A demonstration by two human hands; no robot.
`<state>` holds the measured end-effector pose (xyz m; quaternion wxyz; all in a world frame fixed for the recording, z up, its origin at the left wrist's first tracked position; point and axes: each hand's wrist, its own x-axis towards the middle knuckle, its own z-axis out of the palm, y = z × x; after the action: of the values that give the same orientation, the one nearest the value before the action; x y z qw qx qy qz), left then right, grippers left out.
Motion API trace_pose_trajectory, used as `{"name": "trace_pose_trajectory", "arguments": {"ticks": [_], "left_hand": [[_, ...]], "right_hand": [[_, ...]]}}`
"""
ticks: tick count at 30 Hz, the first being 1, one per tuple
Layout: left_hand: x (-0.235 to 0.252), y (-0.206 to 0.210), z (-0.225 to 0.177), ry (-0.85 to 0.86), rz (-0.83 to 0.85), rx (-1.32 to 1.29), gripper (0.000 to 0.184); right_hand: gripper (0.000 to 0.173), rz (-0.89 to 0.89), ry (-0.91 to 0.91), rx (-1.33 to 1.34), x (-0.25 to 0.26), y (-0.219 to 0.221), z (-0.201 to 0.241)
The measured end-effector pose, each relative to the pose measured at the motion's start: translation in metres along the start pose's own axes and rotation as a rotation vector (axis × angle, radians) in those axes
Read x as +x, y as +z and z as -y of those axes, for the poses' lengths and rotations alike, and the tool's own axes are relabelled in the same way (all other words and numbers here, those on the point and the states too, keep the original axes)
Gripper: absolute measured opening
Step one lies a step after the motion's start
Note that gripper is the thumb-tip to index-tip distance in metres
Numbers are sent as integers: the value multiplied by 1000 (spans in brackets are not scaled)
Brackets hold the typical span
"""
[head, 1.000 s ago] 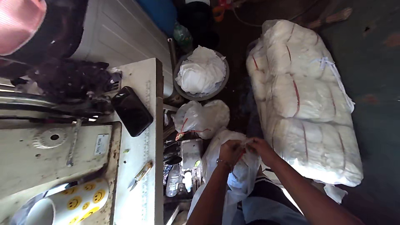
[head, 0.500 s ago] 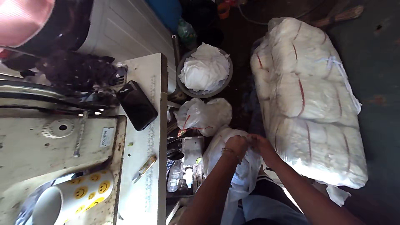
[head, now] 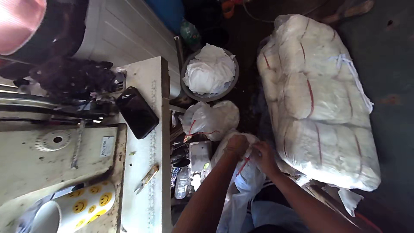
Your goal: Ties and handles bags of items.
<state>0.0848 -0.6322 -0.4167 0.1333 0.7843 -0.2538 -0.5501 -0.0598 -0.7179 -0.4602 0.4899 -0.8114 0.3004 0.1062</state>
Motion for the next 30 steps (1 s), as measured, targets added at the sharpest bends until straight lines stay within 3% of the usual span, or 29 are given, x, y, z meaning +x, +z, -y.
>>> {"name": "trace_pose_trajectory", "arguments": {"ticks": [2, 5, 13, 16, 24, 27, 30], "left_hand": [[-7, 7, -2, 151, -51, 218, 32], [-9, 9, 1, 295, 5, 348, 34], [6, -13, -12, 289, 242, 510, 31], [10, -13, -17, 252, 242, 453, 30], [18, -10, 13, 72, 19, 38, 28], [13, -15, 13, 236, 55, 44, 32], [11, -11, -7, 405, 121, 207, 29]], "right_hand": [[27, 3, 12, 16, 5, 0, 2], [26, 52, 51, 11, 9, -4, 8], [29, 214, 84, -39, 17, -14, 9], [31, 241, 77, -55, 19, -15, 8], [29, 184, 42, 85, 13, -13, -10], [30, 157, 24, 69, 10, -11, -15], [34, 223, 88, 32, 11, -11, -8]]}}
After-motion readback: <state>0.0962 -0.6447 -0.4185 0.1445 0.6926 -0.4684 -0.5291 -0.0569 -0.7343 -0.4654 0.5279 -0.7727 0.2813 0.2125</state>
